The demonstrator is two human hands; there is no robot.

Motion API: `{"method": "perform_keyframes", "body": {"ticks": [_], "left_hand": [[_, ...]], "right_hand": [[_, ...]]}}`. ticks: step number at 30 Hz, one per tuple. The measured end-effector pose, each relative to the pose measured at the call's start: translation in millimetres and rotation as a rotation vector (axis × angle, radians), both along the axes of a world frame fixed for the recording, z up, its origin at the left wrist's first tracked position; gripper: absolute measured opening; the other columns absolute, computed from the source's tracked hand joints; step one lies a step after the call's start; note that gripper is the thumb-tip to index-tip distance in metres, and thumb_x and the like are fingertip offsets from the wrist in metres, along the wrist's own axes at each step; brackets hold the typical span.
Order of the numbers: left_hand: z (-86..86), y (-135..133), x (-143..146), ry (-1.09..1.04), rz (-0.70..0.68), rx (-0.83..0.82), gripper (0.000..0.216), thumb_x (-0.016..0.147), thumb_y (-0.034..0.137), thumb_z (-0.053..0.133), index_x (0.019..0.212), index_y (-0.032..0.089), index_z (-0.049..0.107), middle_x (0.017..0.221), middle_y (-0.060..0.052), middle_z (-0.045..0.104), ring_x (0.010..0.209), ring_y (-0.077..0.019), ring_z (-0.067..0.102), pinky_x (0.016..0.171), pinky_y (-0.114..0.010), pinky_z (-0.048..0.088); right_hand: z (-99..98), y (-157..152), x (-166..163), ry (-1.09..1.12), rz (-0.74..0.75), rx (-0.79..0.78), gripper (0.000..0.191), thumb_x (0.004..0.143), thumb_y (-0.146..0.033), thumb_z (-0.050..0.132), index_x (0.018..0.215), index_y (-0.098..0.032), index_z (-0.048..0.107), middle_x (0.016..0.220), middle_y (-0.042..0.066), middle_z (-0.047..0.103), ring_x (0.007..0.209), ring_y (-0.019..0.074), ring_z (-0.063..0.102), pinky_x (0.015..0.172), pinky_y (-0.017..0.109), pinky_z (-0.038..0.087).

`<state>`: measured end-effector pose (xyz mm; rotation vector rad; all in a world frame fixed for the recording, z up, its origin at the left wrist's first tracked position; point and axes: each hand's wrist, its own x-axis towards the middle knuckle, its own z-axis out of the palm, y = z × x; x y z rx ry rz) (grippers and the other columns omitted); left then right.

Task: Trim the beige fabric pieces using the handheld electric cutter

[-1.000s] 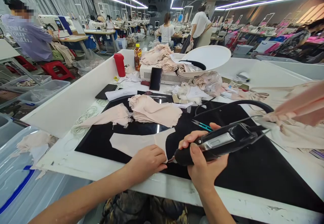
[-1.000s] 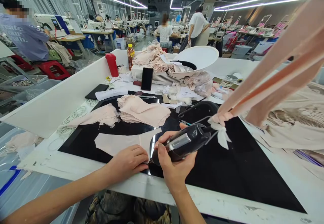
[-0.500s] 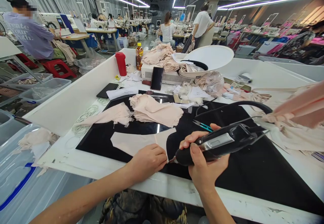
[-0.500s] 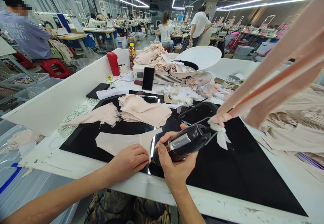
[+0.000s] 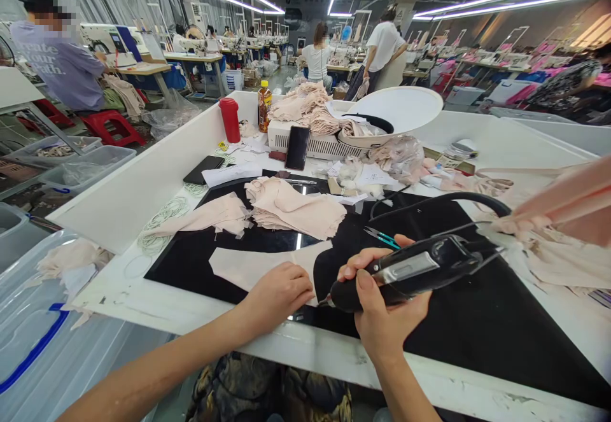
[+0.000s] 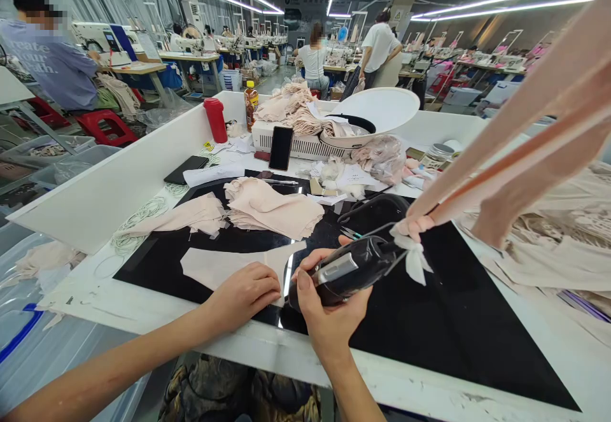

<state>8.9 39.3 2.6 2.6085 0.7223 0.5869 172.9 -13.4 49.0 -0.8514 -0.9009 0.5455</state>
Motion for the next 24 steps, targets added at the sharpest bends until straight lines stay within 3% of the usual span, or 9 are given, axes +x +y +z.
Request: {"method": "perform_keyframes", "body": {"ticks": [4, 10, 17, 24], "left_hand": [[-4.0, 0.9, 2.7, 0.01, 0.057, -0.011, 0.013, 0.099, 0.022, 0.072, 0.09, 0.018, 0.064, 0.096, -0.003, 0.067, 0.092, -0.0199, 0.064, 0.085, -0.031, 0.051], [-4.5, 0.7, 6.6, 0.019, 0.075, 0.038, 0.014, 0.104, 0.019, 0.063, 0.09, 0.018, 0.061, 0.094, -0.003, 0.066, 0.089, -0.0196, 0.062, 0.082, -0.032, 0.051], [-9.9, -1.0, 7.6, 0.022, 0.003, 0.141, 0.014, 0.108, 0.015, 0.052, 0.098, 0.017, 0.062, 0.106, -0.007, 0.066, 0.102, -0.0223, 0.062, 0.094, -0.037, 0.052], [-11.6, 1.6, 5.5, 0.053, -0.084, 0.146, 0.01, 0.106, 0.014, 0.055, 0.099, 0.017, 0.061, 0.094, -0.004, 0.067, 0.092, -0.0205, 0.064, 0.087, -0.033, 0.052]], "right_hand": [[0.0, 0.1, -0.1, -0.001, -0.018, -0.015, 0.057, 0.085, -0.016, 0.08, 0.132, -0.032, 0.052, 0.087, -0.005, 0.065, 0.065, 0.0133, 0.065, 0.064, 0.032, 0.06], [0.0, 0.6, -0.4, -0.01, -0.018, 0.003, 0.055, 0.086, -0.016, 0.079, 0.132, -0.032, 0.052, 0.087, -0.004, 0.066, 0.065, 0.0131, 0.065, 0.062, 0.032, 0.059], [1.1, 1.2, -0.6, -0.01, -0.024, -0.016, 0.054, 0.085, -0.018, 0.08, 0.129, -0.031, 0.051, 0.086, -0.004, 0.065, 0.064, 0.0132, 0.065, 0.06, 0.031, 0.06], [1.7, 2.0, -0.2, -0.015, -0.019, -0.013, 0.054, 0.086, -0.017, 0.079, 0.13, -0.03, 0.052, 0.086, -0.004, 0.065, 0.064, 0.0129, 0.064, 0.059, 0.03, 0.059]]}}
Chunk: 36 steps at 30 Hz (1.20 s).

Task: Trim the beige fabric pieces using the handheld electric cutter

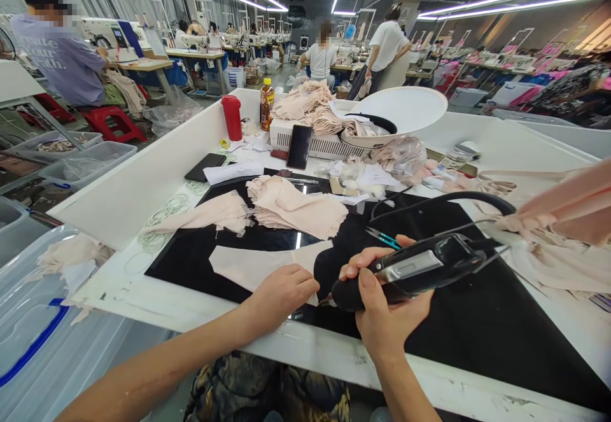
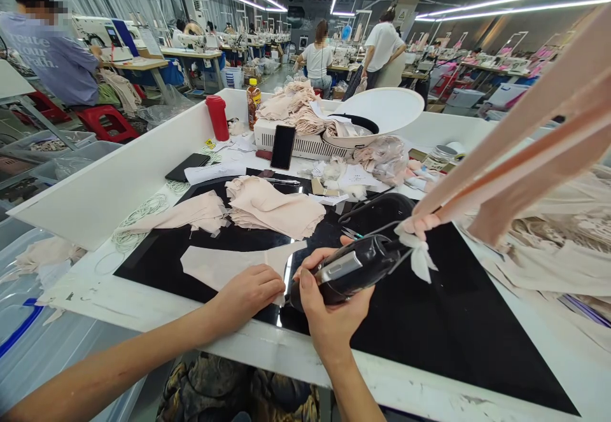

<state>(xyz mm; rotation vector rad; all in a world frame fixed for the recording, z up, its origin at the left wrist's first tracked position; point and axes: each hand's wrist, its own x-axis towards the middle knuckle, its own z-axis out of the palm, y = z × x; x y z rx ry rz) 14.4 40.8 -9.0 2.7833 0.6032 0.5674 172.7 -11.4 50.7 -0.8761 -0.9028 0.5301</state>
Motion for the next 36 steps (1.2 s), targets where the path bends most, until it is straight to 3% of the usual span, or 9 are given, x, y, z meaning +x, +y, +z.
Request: {"method": "perform_keyframes", "body": {"ticks": [6, 28, 36], "left_hand": [[5.0, 0.9, -4.5, -0.003, -0.028, 0.001, 0.01, 0.106, 0.012, 0.057, 0.099, 0.017, 0.064, 0.098, -0.005, 0.069, 0.094, -0.0194, 0.066, 0.087, -0.031, 0.052], [-3.7, 3.0, -15.1, -0.068, -0.107, 0.043, 0.015, 0.106, 0.015, 0.055, 0.102, 0.016, 0.07, 0.107, -0.008, 0.073, 0.1, -0.0198, 0.067, 0.096, -0.032, 0.053], [-7.3, 3.1, -14.4, -0.106, -0.111, 0.051, 0.016, 0.107, 0.015, 0.054, 0.105, 0.016, 0.071, 0.106, -0.009, 0.073, 0.099, -0.02, 0.068, 0.096, -0.033, 0.054]], "right_hand": [[0.5, 0.7, -0.3, -0.006, -0.014, -0.008, 0.053, 0.085, -0.018, 0.08, 0.129, -0.031, 0.052, 0.085, -0.004, 0.065, 0.063, 0.013, 0.064, 0.06, 0.031, 0.059], [8.6, 3.4, 0.6, 0.038, -0.05, 0.032, 0.054, 0.085, -0.018, 0.079, 0.131, -0.032, 0.055, 0.083, -0.005, 0.065, 0.063, 0.013, 0.063, 0.061, 0.032, 0.059], [2.1, 5.7, -0.1, 0.005, -0.018, 0.025, 0.054, 0.086, -0.016, 0.078, 0.132, -0.031, 0.054, 0.085, -0.005, 0.066, 0.063, 0.0133, 0.065, 0.061, 0.032, 0.059]]}}
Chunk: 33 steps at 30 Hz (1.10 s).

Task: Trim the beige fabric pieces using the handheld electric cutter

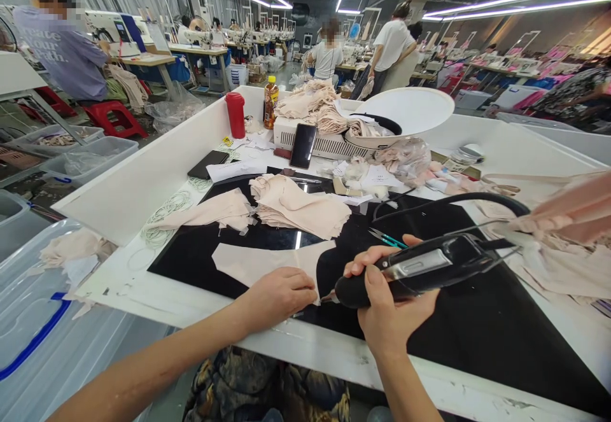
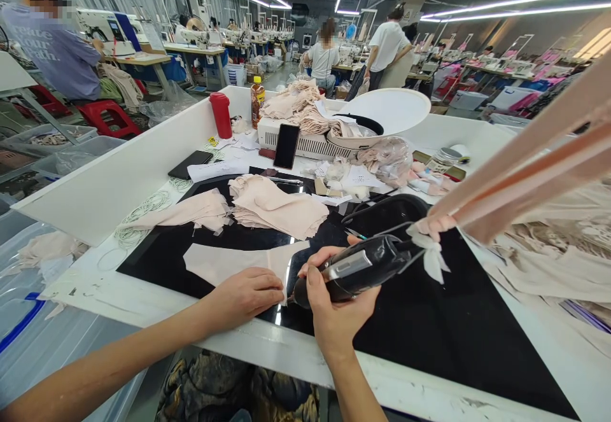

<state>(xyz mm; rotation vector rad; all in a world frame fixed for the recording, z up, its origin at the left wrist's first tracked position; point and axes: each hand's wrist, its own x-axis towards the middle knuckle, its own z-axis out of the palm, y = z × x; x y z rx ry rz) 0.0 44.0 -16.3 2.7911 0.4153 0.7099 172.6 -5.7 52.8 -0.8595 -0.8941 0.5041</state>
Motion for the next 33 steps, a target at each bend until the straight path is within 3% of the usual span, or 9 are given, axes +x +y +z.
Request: {"method": "perform_keyframes", "body": {"ticks": [18, 23, 29, 33], "left_hand": [[2.4, -0.2, -0.7, 0.014, -0.018, 0.005, 0.017, 0.107, 0.015, 0.053, 0.106, 0.016, 0.07, 0.107, -0.008, 0.074, 0.102, -0.0198, 0.068, 0.101, -0.034, 0.054], [4.7, -1.8, -3.4, -0.025, 0.005, -0.015, 0.02, 0.11, 0.02, 0.05, 0.114, 0.015, 0.069, 0.114, -0.01, 0.074, 0.106, -0.0207, 0.068, 0.103, -0.035, 0.054], [13.0, -16.9, -22.4, -0.003, -0.034, -0.065, 0.02, 0.11, 0.02, 0.05, 0.117, 0.014, 0.067, 0.109, -0.009, 0.074, 0.104, -0.0212, 0.069, 0.102, -0.036, 0.055], [24.0, -28.3, -34.0, 0.047, -0.054, -0.132, 0.019, 0.11, 0.022, 0.05, 0.118, 0.016, 0.066, 0.106, -0.008, 0.073, 0.1, -0.0211, 0.069, 0.098, -0.035, 0.056]], "right_hand": [[1.2, -0.7, -6.7, 0.032, 0.008, -0.027, 0.052, 0.087, -0.014, 0.077, 0.13, -0.031, 0.053, 0.085, -0.005, 0.066, 0.063, 0.0123, 0.065, 0.06, 0.03, 0.059], [1.7, -4.0, -7.2, 0.024, 0.007, -0.048, 0.055, 0.085, -0.014, 0.079, 0.131, -0.03, 0.054, 0.083, -0.005, 0.066, 0.062, 0.0122, 0.064, 0.059, 0.029, 0.058], [9.9, -7.3, 6.2, 0.028, 0.011, -0.019, 0.05, 0.084, -0.015, 0.08, 0.126, -0.029, 0.055, 0.083, -0.005, 0.068, 0.063, 0.0134, 0.065, 0.061, 0.033, 0.06], [18.5, 3.8, 23.9, 0.045, -0.093, 0.016, 0.053, 0.082, -0.016, 0.081, 0.126, -0.03, 0.056, 0.08, -0.006, 0.068, 0.06, 0.0127, 0.064, 0.059, 0.031, 0.058]]}}
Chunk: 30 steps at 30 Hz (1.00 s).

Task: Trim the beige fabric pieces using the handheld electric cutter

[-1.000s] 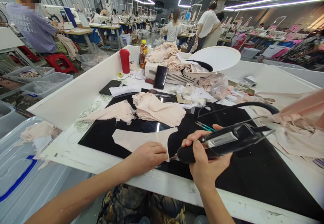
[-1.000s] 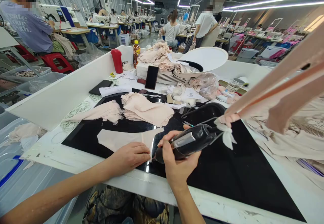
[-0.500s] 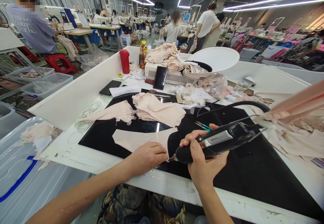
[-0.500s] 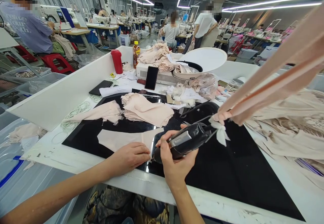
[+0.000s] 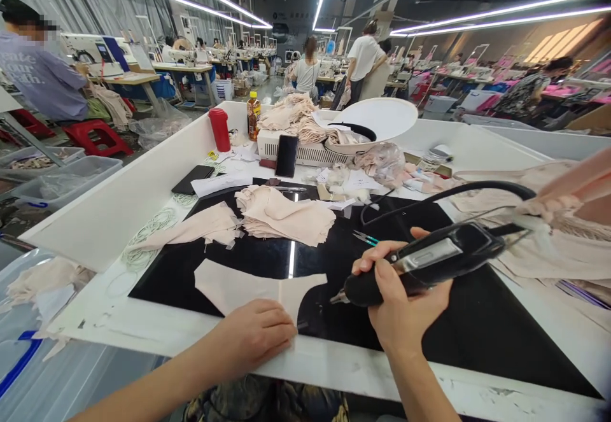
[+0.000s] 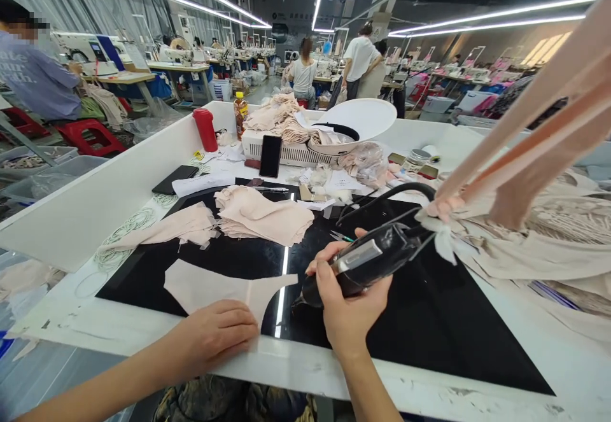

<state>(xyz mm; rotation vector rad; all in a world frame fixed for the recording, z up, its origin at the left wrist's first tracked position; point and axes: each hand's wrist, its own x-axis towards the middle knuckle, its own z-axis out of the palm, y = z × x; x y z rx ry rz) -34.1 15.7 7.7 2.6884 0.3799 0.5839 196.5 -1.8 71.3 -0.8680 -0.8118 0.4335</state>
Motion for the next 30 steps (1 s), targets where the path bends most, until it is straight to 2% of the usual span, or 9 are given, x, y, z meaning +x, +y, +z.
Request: {"method": "perform_keyframes", "body": {"ticks": [3, 6, 9, 13, 20, 23, 27, 30], "left_hand": [[8.0, 0.4, 5.8, 0.003, 0.017, 0.027, 0.019, 0.11, 0.021, 0.049, 0.12, 0.015, 0.065, 0.11, -0.008, 0.072, 0.104, -0.0224, 0.068, 0.099, -0.037, 0.056], [10.8, 8.9, 25.5, 0.013, 0.084, 0.114, 0.02, 0.109, 0.02, 0.051, 0.124, 0.014, 0.062, 0.116, -0.011, 0.07, 0.109, -0.0252, 0.066, 0.101, -0.042, 0.056], [7.2, 19.6, 48.9, 0.065, 0.167, 0.218, 0.024, 0.105, 0.021, 0.058, 0.127, 0.013, 0.061, 0.118, -0.012, 0.068, 0.108, -0.0281, 0.066, 0.098, -0.046, 0.058], [-3.5, 28.7, 66.6, 0.142, 0.215, 0.282, 0.032, 0.101, 0.025, 0.067, 0.131, 0.013, 0.061, 0.116, -0.011, 0.068, 0.104, -0.028, 0.066, 0.093, -0.043, 0.059], [-11.9, 32.7, 65.3, 0.192, 0.232, 0.233, 0.036, 0.1, 0.026, 0.07, 0.132, 0.013, 0.06, 0.118, -0.01, 0.066, 0.109, -0.0274, 0.065, 0.096, -0.043, 0.058], [-11.6, 33.0, 64.2, 0.196, 0.225, 0.205, 0.036, 0.1, 0.024, 0.07, 0.133, 0.013, 0.06, 0.118, -0.01, 0.066, 0.107, -0.0269, 0.065, 0.095, -0.043, 0.058], [-12.4, 33.2, 64.1, 0.173, 0.225, 0.185, 0.039, 0.099, 0.021, 0.07, 0.136, 0.014, 0.057, 0.118, -0.01, 0.065, 0.107, -0.0269, 0.065, 0.096, -0.043, 0.058], [-12.7, 33.4, 64.4, 0.167, 0.229, 0.174, 0.036, 0.101, 0.021, 0.067, 0.136, 0.016, 0.057, 0.119, -0.009, 0.066, 0.108, -0.0267, 0.064, 0.096, -0.043, 0.058]], "right_hand": [[-0.2, 12.9, 11.4, 0.031, -0.08, 0.024, 0.054, 0.079, -0.016, 0.082, 0.124, -0.03, 0.057, 0.078, -0.008, 0.068, 0.057, 0.0117, 0.062, 0.057, 0.03, 0.056], [-4.8, 23.7, 17.4, 0.014, -0.093, 0.031, 0.055, 0.079, -0.018, 0.083, 0.126, -0.029, 0.056, 0.08, -0.008, 0.069, 0.057, 0.0114, 0.063, 0.058, 0.03, 0.057], [-9.4, 31.8, 18.4, -0.011, -0.078, 0.015, 0.055, 0.081, -0.02, 0.083, 0.129, -0.028, 0.055, 0.083, -0.007, 0.068, 0.057, 0.011, 0.064, 0.059, 0.031, 0.058], [-14.3, 42.0, 16.7, -0.008, -0.058, 0.021, 0.049, 0.081, -0.023, 0.083, 0.12, -0.027, 0.055, 0.082, -0.007, 0.068, 0.055, 0.0109, 0.063, 0.057, 0.029, 0.057], [-24.6, 51.8, 13.9, -0.031, -0.046, -0.004, 0.04, 0.08, -0.025, 0.082, 0.108, -0.025, 0.054, 0.083, -0.006, 0.068, 0.061, 0.012, 0.064, 0.061, 0.03, 0.058], [-25.5, 50.0, 11.9, -0.038, -0.004, 0.018, 0.041, 0.083, -0.022, 0.08, 0.114, -0.026, 0.054, 0.085, -0.006, 0.067, 0.061, 0.0116, 0.064, 0.059, 0.029, 0.057], [-22.9, 46.0, 10.2, -0.017, 0.022, 0.029, 0.053, 0.083, -0.02, 0.08, 0.128, -0.028, 0.052, 0.086, -0.006, 0.067, 0.06, 0.012, 0.063, 0.058, 0.029, 0.058], [-22.5, 44.2, 10.1, -0.016, 0.029, 0.014, 0.057, 0.084, -0.022, 0.08, 0.131, -0.028, 0.05, 0.085, -0.006, 0.067, 0.06, 0.012, 0.063, 0.057, 0.029, 0.057]]}}
